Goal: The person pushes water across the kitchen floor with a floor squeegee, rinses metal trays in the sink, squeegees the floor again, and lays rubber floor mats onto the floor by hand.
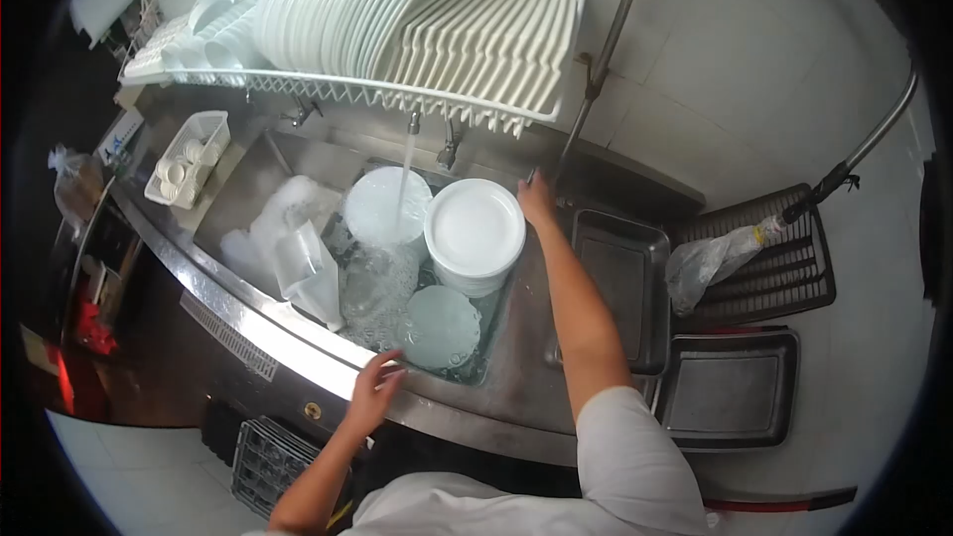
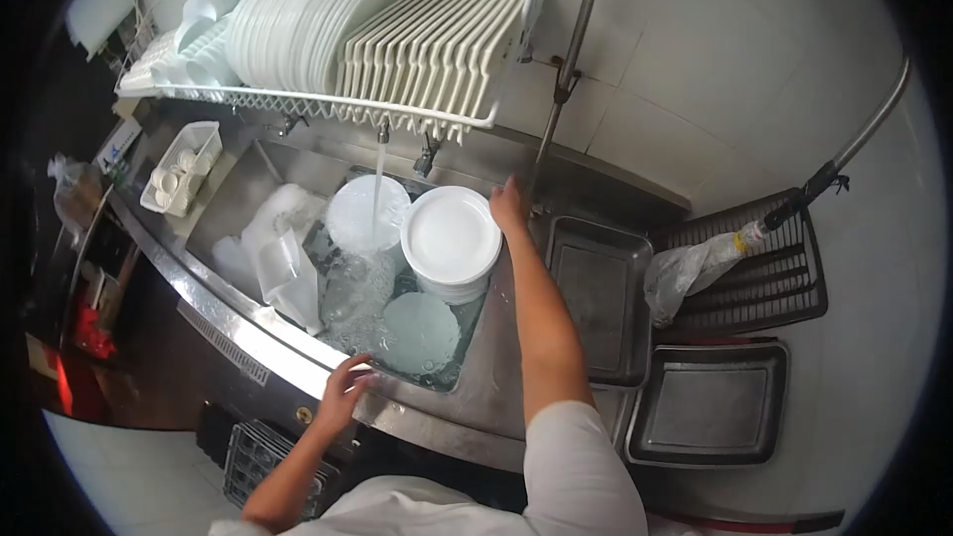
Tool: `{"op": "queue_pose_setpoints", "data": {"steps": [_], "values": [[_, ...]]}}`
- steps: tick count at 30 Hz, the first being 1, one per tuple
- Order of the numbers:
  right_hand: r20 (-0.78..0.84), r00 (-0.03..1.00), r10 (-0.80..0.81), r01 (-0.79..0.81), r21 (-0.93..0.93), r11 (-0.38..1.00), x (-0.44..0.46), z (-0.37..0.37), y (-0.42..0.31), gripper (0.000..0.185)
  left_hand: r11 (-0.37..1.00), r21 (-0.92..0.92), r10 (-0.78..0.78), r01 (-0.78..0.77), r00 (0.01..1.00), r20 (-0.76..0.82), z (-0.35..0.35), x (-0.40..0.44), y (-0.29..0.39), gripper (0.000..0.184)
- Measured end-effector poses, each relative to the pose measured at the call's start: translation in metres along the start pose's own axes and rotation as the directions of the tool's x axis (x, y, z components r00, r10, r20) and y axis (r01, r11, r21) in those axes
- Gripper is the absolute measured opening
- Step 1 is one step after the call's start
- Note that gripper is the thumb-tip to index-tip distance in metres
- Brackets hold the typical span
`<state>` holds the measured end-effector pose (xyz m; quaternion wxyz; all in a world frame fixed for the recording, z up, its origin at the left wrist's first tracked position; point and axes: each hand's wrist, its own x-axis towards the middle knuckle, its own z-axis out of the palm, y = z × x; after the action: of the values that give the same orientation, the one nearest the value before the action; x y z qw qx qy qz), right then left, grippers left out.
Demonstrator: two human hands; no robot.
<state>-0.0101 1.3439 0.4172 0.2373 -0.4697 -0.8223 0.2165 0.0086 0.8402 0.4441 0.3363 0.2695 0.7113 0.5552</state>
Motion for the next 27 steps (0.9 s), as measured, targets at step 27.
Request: {"op": "queue_pose_setpoints", "data": {"steps": [27], "values": [[0.013,0.916,-0.400,0.360,0.410,0.838,-0.178,0.038,-0.113,0.025,0.700,0.111,-0.391,0.705,0.509,-0.767,-0.175,-0.241,-0.195,0.042]]}}
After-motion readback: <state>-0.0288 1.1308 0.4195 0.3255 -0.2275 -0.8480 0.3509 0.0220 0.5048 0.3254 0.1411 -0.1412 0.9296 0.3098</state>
